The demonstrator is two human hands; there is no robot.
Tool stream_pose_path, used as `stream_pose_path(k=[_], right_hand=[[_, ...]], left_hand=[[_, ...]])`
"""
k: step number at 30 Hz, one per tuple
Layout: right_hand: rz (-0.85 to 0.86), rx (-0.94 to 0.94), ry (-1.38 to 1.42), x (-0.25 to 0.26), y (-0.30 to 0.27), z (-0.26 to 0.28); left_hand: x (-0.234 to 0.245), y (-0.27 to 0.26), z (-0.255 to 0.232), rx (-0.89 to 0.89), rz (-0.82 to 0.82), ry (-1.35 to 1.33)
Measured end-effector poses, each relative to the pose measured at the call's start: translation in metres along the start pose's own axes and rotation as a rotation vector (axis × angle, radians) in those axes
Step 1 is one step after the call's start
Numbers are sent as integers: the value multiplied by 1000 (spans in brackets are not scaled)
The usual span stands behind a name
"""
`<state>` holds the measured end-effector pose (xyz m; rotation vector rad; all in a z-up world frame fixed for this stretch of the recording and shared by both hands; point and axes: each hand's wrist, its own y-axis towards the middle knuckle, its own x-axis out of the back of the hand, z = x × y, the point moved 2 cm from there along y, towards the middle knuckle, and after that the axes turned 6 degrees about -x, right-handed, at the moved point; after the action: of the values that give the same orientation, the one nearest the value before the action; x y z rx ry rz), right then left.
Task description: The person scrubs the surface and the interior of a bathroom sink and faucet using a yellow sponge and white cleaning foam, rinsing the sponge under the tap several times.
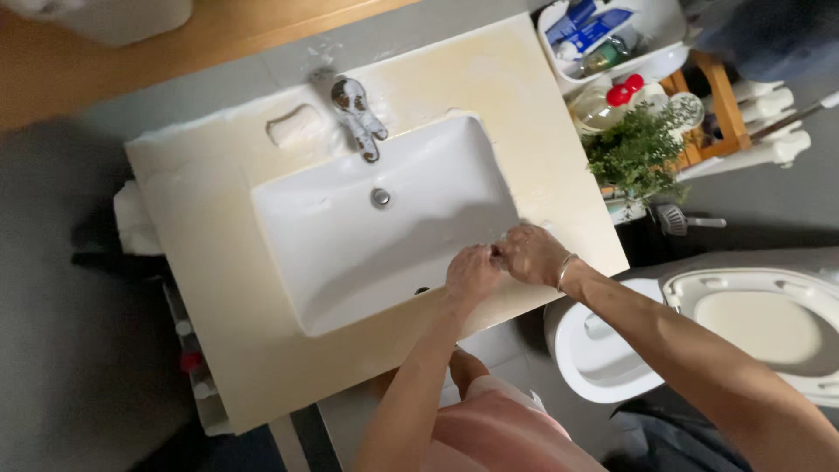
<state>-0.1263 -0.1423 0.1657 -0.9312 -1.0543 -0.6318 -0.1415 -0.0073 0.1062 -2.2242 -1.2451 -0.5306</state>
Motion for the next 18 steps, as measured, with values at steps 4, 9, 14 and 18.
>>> stream_pose_path(k=[4,9,14,18], right_hand=[[25,-152,161,-40,22,62],[-111,22,237,-37,32,107],[205,-84,-200,15,-10,24],[372,-180,-253,11,-21,12]], left_hand=[[51,-54,25,-28,157,456],[58,-86,77,-117,19,465],[-47,4,41,-237,-93,286],[-43,0,22,-247,-99,242]])
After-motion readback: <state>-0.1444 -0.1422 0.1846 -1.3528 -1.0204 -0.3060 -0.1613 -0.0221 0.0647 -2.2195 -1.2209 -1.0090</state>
